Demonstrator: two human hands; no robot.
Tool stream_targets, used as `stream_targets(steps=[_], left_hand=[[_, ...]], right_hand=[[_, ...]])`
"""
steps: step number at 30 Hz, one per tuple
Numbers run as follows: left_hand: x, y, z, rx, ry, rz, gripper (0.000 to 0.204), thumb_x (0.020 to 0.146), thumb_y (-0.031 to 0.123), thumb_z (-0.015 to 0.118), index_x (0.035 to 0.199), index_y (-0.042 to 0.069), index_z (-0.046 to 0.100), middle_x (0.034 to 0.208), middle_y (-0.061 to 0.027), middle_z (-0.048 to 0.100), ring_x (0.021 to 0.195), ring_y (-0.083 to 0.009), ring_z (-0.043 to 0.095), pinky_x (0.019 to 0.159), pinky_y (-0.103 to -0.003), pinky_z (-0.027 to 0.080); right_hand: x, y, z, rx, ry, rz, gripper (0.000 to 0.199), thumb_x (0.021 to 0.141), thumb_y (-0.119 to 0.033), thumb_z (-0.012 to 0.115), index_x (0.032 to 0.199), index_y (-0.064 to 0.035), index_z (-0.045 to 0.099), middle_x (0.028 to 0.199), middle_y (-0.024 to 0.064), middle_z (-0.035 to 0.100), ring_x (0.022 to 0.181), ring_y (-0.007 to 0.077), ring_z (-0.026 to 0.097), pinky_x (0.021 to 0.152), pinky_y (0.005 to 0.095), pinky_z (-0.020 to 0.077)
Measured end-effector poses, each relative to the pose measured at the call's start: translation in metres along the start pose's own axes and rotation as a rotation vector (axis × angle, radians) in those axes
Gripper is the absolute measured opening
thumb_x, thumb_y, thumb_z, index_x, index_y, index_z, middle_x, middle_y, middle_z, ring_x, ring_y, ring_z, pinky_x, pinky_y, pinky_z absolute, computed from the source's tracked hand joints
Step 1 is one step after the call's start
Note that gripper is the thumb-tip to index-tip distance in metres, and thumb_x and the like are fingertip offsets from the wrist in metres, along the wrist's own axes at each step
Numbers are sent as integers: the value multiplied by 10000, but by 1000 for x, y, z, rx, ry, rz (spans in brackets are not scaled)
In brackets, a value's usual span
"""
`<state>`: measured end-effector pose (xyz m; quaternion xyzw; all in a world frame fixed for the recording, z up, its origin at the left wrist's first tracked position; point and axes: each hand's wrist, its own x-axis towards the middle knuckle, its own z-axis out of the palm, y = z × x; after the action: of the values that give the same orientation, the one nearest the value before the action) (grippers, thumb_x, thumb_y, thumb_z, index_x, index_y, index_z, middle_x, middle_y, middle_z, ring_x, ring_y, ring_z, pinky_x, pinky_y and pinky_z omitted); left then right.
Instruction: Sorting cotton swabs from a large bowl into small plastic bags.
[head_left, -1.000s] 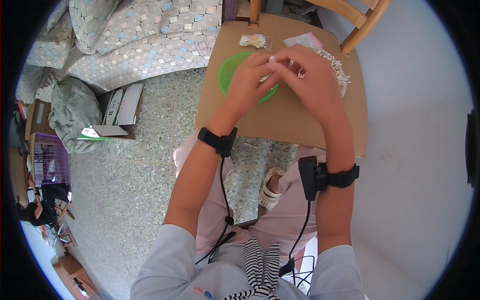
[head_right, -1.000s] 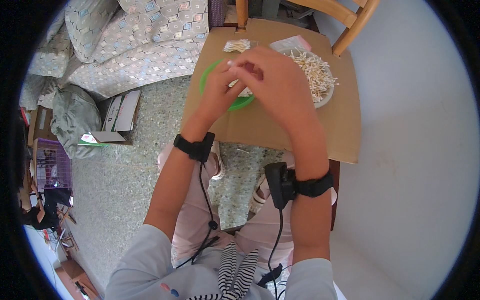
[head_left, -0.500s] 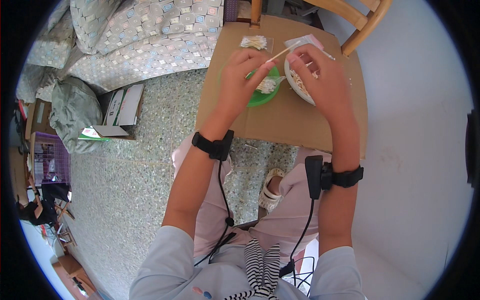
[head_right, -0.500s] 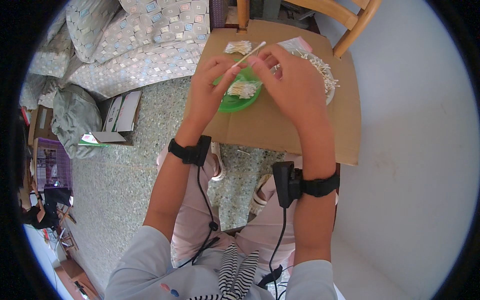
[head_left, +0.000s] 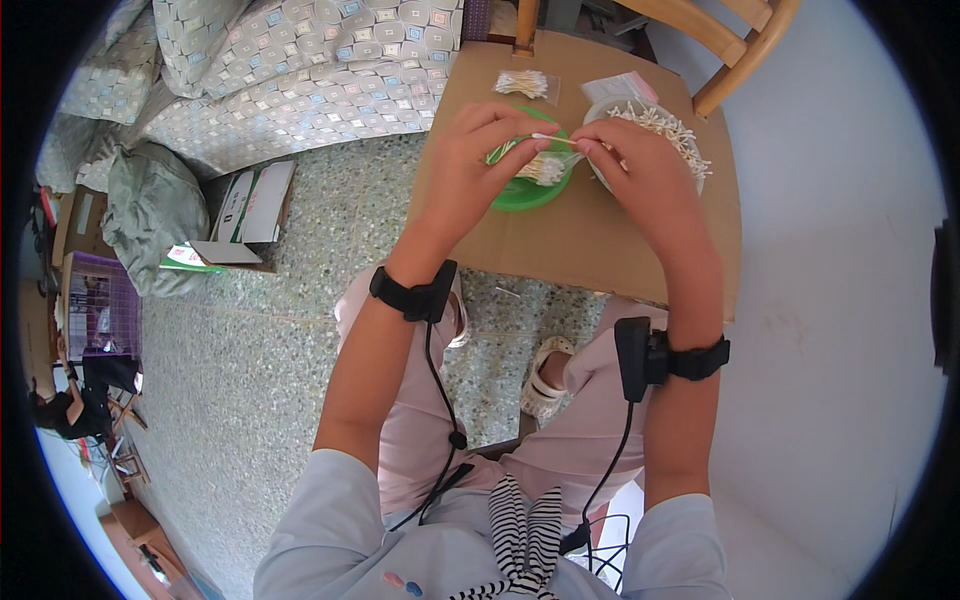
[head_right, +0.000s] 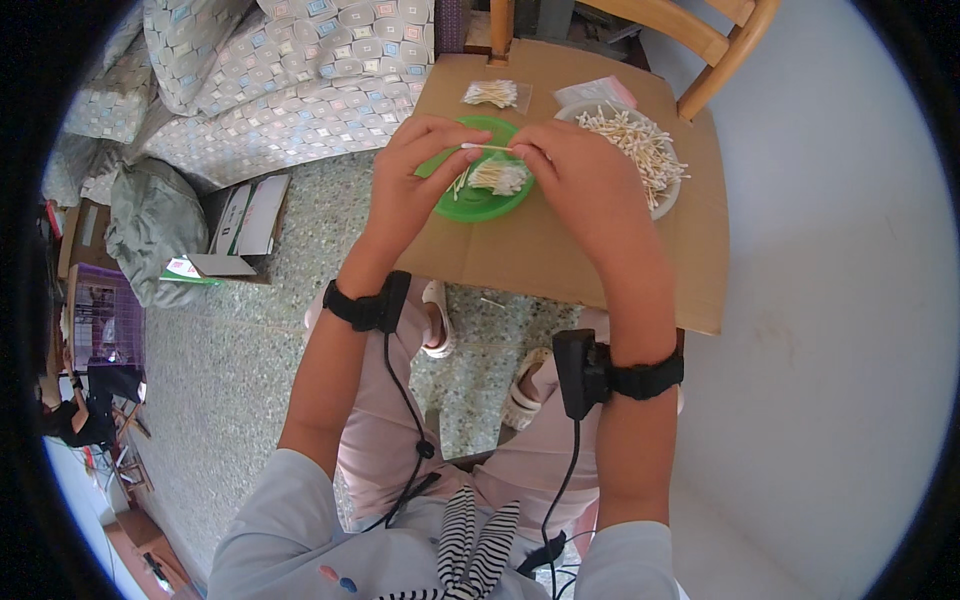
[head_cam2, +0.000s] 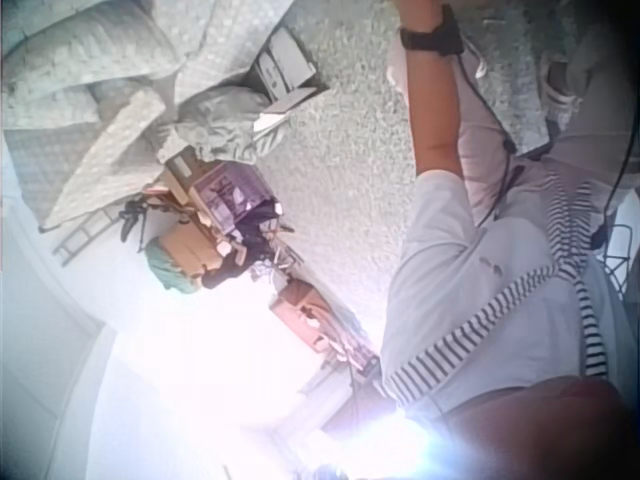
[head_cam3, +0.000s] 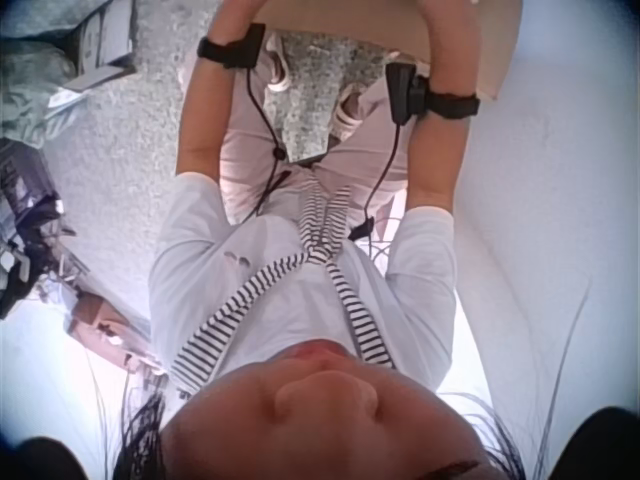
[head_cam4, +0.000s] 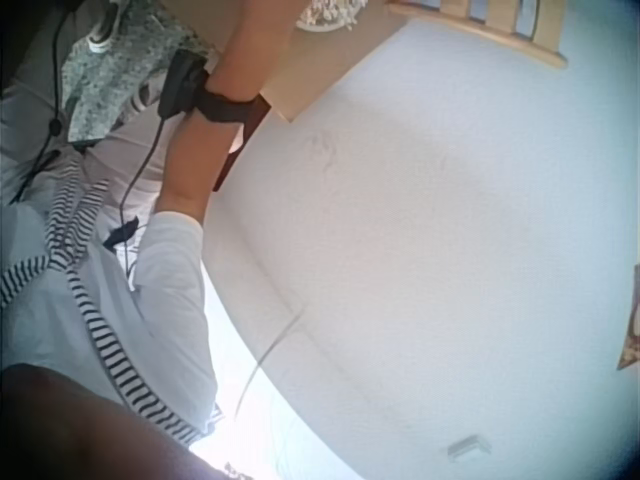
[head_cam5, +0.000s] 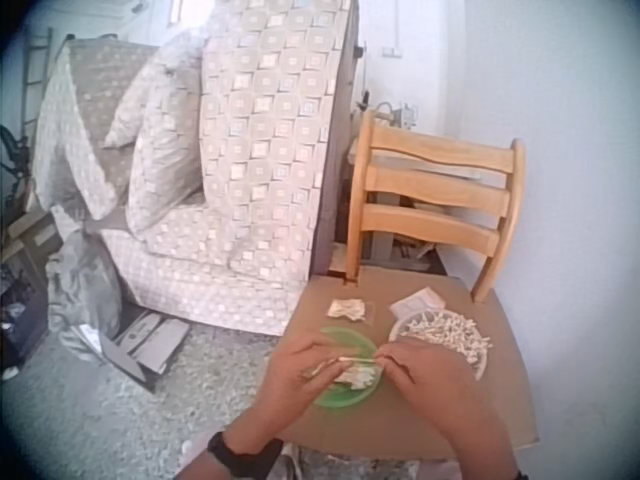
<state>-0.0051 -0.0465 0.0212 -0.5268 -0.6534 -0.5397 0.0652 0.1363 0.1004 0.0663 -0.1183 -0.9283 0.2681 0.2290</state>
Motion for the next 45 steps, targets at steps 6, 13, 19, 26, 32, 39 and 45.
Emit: stream_targets(steps=[6,13,19,26,32,39,45], left_hand=[[0,7,-5,-233,-30,-98,156,877,105,691,1020,67,740,994,-50,678,874,-134,611,749,-257,466],[-1,13,-13,-242,14,-208,156,886,135,696,1015,58,738,957,-29,683,809,-104,571,720,-241,455],[-3,7,-12,-199,-2,-281,157,892,160,688,1006,63,734,874,-31,666,762,-114,554,648,-260,445],[0,6,-10,-195,44,-159,154,893,169,674,996,68,727,939,-21,674,791,-131,581,696,-268,455],[-4,3,-9,-272,-46,-347,196,919,224,655,999,58,721,948,-25,677,801,-101,580,693,-251,455],[-5,6,-6,-357,-101,-330,221,945,223,649,1013,25,720,807,-8,671,771,-54,574,676,-223,454],[-3,6,-7,-216,-37,-345,156,900,145,696,1012,39,717,833,2,662,729,-54,556,652,-220,450]], right_hand=[[1,-14,12,93,-133,15,209,938,-252,561,1016,-90,666,908,147,668,852,365,632,724,435,494],[5,-17,11,61,-29,-2,213,924,-265,596,1009,-80,657,915,116,658,812,337,630,717,401,497],[6,-11,9,-58,187,-138,148,887,-225,643,953,-93,652,969,48,603,825,277,630,724,370,498],[4,-21,7,-34,179,-81,111,856,-192,662,928,-109,650,957,28,619,804,230,635,683,343,502],[3,-20,6,-50,229,-26,95,849,-180,667,924,-125,651,890,31,644,724,200,645,623,329,486],[1,-24,3,-81,265,40,94,847,-176,670,922,-124,646,864,28,666,709,210,649,612,324,484],[1,-9,-6,-10,120,-38,126,858,-193,671,952,-110,669,867,41,681,696,212,640,624,330,486]])
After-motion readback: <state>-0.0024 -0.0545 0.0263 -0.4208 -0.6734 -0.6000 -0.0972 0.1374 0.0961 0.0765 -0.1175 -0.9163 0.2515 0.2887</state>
